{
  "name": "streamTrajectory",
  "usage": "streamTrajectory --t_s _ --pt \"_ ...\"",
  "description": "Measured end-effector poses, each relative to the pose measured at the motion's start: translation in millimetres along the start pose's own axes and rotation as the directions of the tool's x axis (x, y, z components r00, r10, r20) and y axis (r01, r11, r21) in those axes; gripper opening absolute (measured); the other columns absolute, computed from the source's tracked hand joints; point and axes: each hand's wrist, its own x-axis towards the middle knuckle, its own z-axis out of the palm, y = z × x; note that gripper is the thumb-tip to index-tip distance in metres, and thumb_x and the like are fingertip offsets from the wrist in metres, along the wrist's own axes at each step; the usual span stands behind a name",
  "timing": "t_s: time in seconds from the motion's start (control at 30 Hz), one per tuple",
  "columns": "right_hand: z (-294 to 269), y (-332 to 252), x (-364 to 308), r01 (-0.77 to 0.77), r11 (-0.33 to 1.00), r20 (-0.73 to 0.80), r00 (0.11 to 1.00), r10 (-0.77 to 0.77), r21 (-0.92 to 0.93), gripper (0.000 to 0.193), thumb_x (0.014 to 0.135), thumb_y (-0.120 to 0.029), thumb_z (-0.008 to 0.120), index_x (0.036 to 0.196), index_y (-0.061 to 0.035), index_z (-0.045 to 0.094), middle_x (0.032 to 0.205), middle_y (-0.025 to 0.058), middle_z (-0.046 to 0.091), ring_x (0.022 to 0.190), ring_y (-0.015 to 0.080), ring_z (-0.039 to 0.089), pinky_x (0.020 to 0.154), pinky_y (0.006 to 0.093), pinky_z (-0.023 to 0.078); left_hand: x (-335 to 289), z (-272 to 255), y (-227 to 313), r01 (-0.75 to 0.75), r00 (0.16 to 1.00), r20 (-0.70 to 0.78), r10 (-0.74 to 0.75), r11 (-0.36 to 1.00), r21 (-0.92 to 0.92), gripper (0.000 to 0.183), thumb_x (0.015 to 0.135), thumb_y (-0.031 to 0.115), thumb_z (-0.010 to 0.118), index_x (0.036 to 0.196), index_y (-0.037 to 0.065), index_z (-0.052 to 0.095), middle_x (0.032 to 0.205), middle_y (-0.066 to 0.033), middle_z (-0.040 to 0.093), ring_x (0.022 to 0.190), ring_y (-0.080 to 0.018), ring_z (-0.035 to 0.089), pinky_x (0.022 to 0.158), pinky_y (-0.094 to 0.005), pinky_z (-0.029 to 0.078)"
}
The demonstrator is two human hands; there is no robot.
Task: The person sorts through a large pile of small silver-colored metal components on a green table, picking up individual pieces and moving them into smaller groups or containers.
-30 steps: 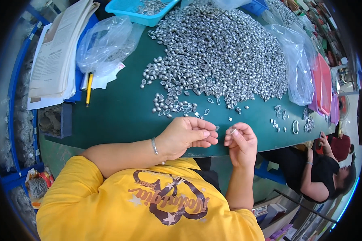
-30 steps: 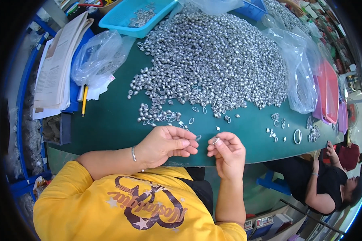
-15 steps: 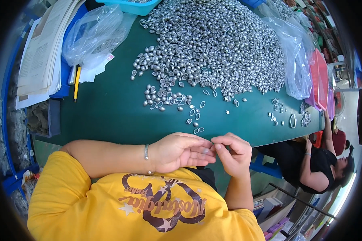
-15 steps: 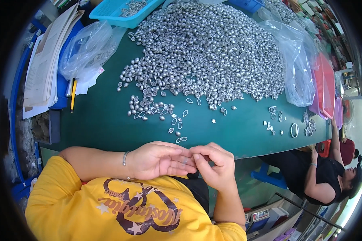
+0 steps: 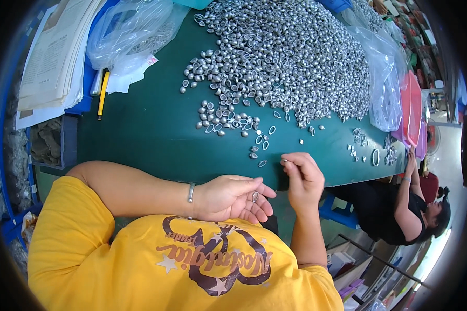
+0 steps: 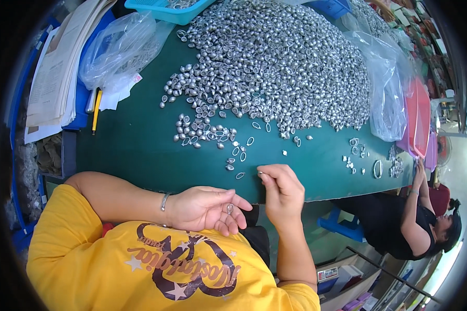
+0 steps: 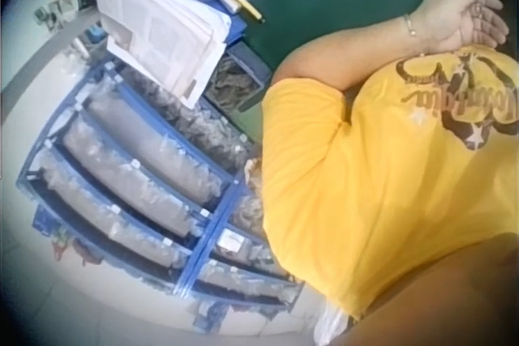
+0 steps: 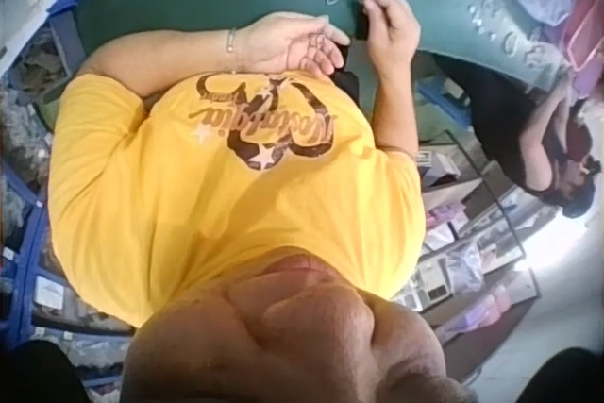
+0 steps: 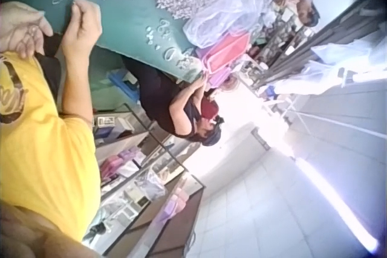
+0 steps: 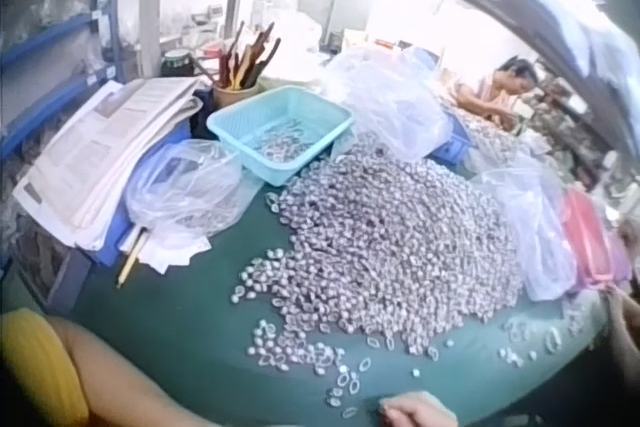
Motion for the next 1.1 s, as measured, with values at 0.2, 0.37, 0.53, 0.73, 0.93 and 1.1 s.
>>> streamTrajectory --t_s 0.2,0.37,0.53,0.73,0.93,1.1 --pt "2 -12 6 0.186 0.981 0.238 0.957 -0.169 -0.052 0.019 0.068 0.005 0.063 0.086 -0.0011 0.062 0.076 0.0097 0.056 0.069 0.0215 0.054 0.06 0.0275 0.044 -1 4 0 -0.007 1.0 -0.027 0.006 0.999 -0.04 0.025 0.094 0.02 0.034 0.104 0.001 0.046 0.09 -0.012 0.052 0.07 -0.014 0.046 0.06 -0.0245 0.039" --pt "17 1 7 0.279 0.923 0.147 0.958 -0.247 -0.265 0.018 0.066 0.005 0.064 0.081 -0.0015 0.057 0.078 0.0103 0.052 0.069 0.0265 0.05 0.06 0.0325 0.042 -2 2 1 -0.003 1.0 -0.025 0.003 1.0 -0.008 0.021 0.093 0.019 0.038 0.098 0.001 0.049 0.084 -0.0089 0.05 0.06 -0.0107 0.039 0.053 -0.0215 0.034" --pt "10 2 8 0.205 0.898 0.098 0.979 -0.181 -0.39 0.012 0.071 0.005 0.061 0.081 -0.0007 0.057 0.077 0.0112 0.054 0.068 0.0259 0.052 0.059 0.0313 0.043 0 1 2 -0.008 0.999 -0.032 0.008 1.0 0.01 0.024 0.094 0.02 0.036 0.098 0.001 0.049 0.083 -0.0087 0.049 0.058 -0.0111 0.038 0.054 -0.0213 0.035" --pt "-14 2 12 -0.083 0.951 -0.064 0.996 0.067 -0.297 0.01 0.078 0.006 0.054 0.085 0.001 0.059 0.079 0.0099 0.057 0.065 0.0178 0.055 0.057 0.0253 0.044 -2 3 4 -0.009 0.999 -0.039 0.009 1.0 0.015 0.025 0.094 0.022 0.034 0.097 0.002 0.049 0.082 -0.0084 0.049 0.058 -0.0115 0.039 0.055 -0.0223 0.036" --pt "4 -10 11 0.123 0.951 0.097 0.99 -0.099 -0.285 0.019 0.072 0.009 0.059 0.088 -0.0004 0.061 0.076 0.0103 0.055 0.063 0.0202 0.054 0.057 0.0264 0.043 0 1 3 -0.019 1.0 -0.023 0.019 1.0 -0.006 0.026 0.094 0.023 0.034 0.097 0.002 0.049 0.082 -0.0085 0.049 0.059 -0.012 0.039 0.056 -0.0229 0.037" --pt "11 4 7 0.009 0.981 0.02 1.0 -0.005 -0.194 0.011 0.075 0.007 0.058 0.084 0.0001 0.058 0.075 0.0072 0.054 0.062 0.0159 0.053 0.055 0.025 0.043 0 2 5 -0.019 0.999 -0.027 0.019 1.0 0.0 0.026 0.094 0.023 0.034 0.097 0.002 0.049 0.081 -0.009 0.049 0.059 -0.0125 0.04 0.056 -0.0231 0.037"
